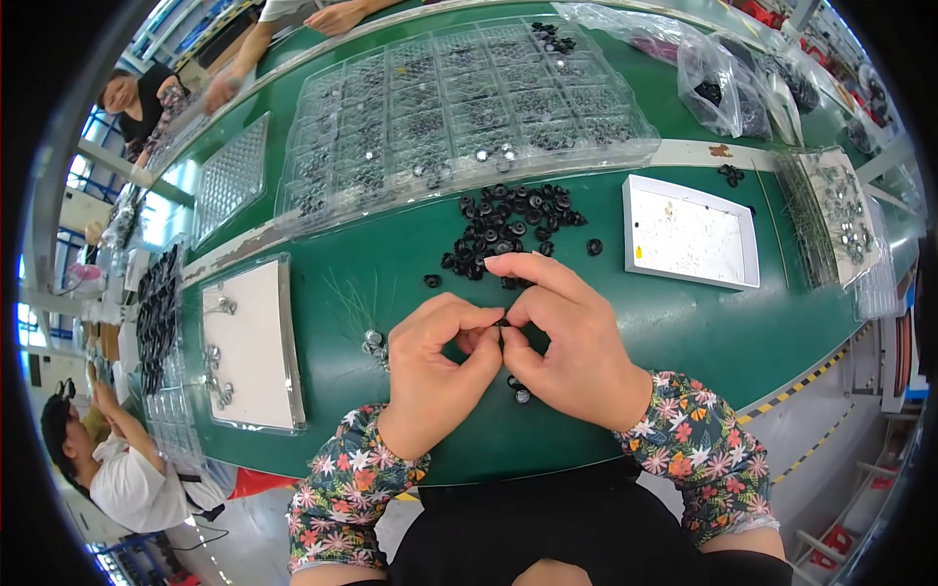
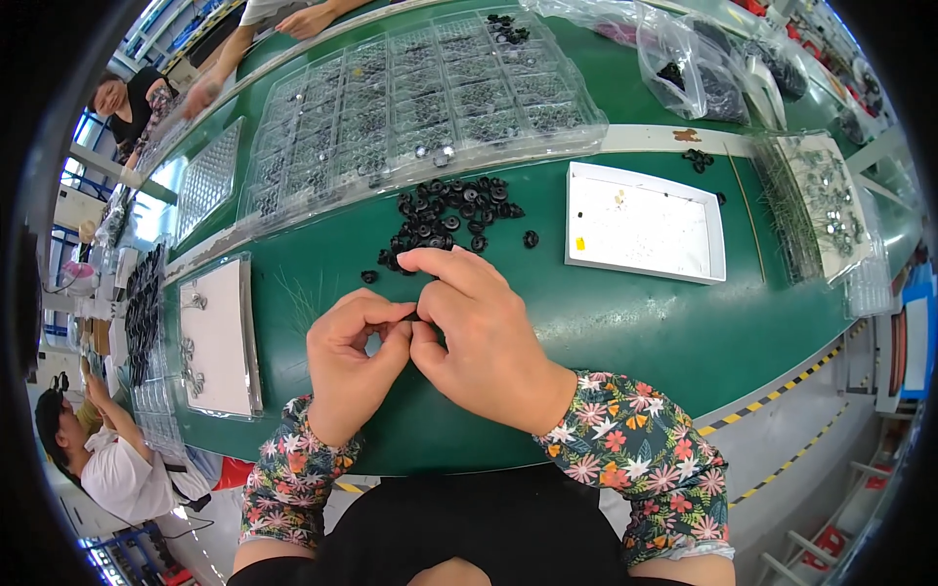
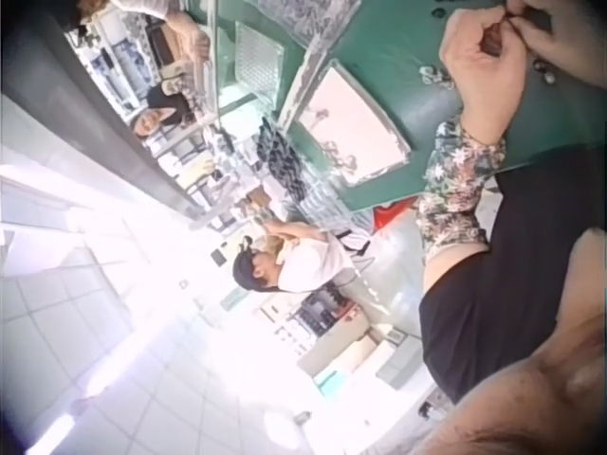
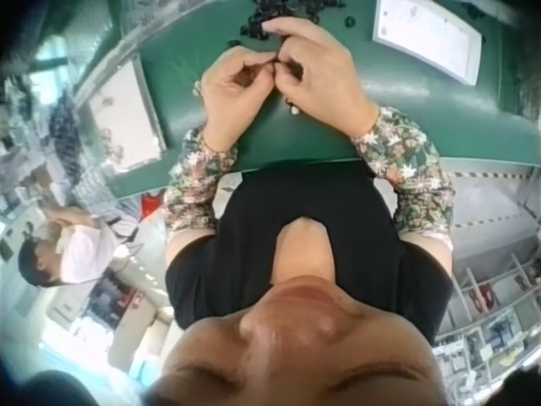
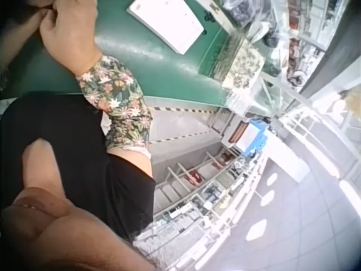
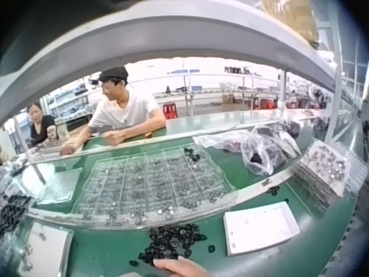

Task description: The person assembles small plastic housing and metal components by hand at an electronics factory workstation.

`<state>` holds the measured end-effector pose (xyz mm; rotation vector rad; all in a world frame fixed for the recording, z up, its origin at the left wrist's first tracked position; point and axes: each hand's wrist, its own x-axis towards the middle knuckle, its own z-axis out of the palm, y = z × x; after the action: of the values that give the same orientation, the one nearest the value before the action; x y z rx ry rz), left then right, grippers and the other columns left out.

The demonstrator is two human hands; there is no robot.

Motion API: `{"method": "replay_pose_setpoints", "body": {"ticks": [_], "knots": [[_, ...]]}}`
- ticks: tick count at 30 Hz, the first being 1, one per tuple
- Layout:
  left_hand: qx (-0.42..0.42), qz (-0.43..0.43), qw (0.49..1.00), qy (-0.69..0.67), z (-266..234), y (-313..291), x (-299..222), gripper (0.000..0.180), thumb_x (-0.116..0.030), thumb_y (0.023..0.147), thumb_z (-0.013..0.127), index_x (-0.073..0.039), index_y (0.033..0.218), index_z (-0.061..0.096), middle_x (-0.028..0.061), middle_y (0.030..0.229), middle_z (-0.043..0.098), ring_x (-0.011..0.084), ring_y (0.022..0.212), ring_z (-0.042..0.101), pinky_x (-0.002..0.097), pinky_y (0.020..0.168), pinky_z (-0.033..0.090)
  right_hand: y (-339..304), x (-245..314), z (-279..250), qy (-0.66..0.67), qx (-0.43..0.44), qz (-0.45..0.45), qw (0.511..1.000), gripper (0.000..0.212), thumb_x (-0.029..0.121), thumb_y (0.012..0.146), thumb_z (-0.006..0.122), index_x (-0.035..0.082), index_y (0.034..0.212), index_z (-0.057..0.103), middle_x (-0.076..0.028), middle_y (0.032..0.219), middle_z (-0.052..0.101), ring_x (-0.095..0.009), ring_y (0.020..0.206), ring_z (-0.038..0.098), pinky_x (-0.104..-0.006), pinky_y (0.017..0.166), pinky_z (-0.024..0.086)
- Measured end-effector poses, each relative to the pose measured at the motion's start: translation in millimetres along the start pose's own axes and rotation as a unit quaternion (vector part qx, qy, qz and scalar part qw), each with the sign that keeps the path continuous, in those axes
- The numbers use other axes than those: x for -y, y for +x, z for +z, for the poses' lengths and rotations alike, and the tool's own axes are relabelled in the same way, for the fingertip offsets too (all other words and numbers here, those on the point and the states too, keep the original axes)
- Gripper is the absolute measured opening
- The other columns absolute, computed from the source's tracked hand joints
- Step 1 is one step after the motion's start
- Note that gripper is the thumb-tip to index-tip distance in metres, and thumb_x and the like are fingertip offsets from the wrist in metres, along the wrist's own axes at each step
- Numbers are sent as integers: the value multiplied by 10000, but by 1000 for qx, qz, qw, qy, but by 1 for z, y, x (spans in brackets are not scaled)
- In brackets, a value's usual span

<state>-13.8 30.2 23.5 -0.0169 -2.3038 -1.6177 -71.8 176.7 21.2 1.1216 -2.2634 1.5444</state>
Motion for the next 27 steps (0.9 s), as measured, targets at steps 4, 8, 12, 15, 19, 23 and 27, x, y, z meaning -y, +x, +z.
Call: {"method": "replay_pose_setpoints", "body": {"ticks": [4,8,12,15,19,23,27], "knots": [[46,30,998,8,-7,7,-10,276,73,736,655,-37,987,690,55,753,611,125,644,571,237,568,471,3,-1,-6,47,-3,30,998,140,5,685,672,22,717,536,-132,1150,604,-311,952,615,-393,855,497],[75,68,994,51,-18,10,-12,343,59,741,686,-72,1058,692,55,777,612,126,675,580,236,580,479,6,-1,-16,122,45,110,985,71,44,752,669,25,767,602,-131,1081,639,-293,882,639,-345,800,507],[92,55,993,42,-24,10,-12,376,60,737,705,-83,1084,689,54,840,617,115,703,581,231,590,482,9,4,-24,107,86,99,985,63,93,825,643,42,861,639,-100,909,676,-254,753,646,-392,901,458],[83,41,996,-2,-23,9,-8,362,64,744,705,-62,1083,685,56,919,616,101,724,578,223,611,481,8,7,-27,58,107,69,990,91,108,837,637,69,919,642,-61,780,670,-230,713,638,-477,1013,368],[83,-43,987,-127,-21,7,-11,305,73,781,684,-22,1070,679,54,1009,602,85,754,570,214,649,479,8,8,-29,25,101,47,993,41,91,831,639,72,867,649,-56,732,651,-228,699,631,-470,998,386],[73,-78,972,-207,-20,6,-9,261,69,821,648,-8,1069,675,58,1001,615,91,771,580,209,651,478,8,10,-31,-11,76,1,997,18,91,815,655,79,830,655,-40,703,636,-217,672,616,-466,997,385],[49,-77,968,-235,-28,9,-6,195,-7,890,600,11,1072,667,103,986,666,120,800,624,208,636,472,10,10,-39,-59,80,-21,995,20,96,799,668,93,815,658,-31,699,636,-211,670,614,-464,1010,374]]}}
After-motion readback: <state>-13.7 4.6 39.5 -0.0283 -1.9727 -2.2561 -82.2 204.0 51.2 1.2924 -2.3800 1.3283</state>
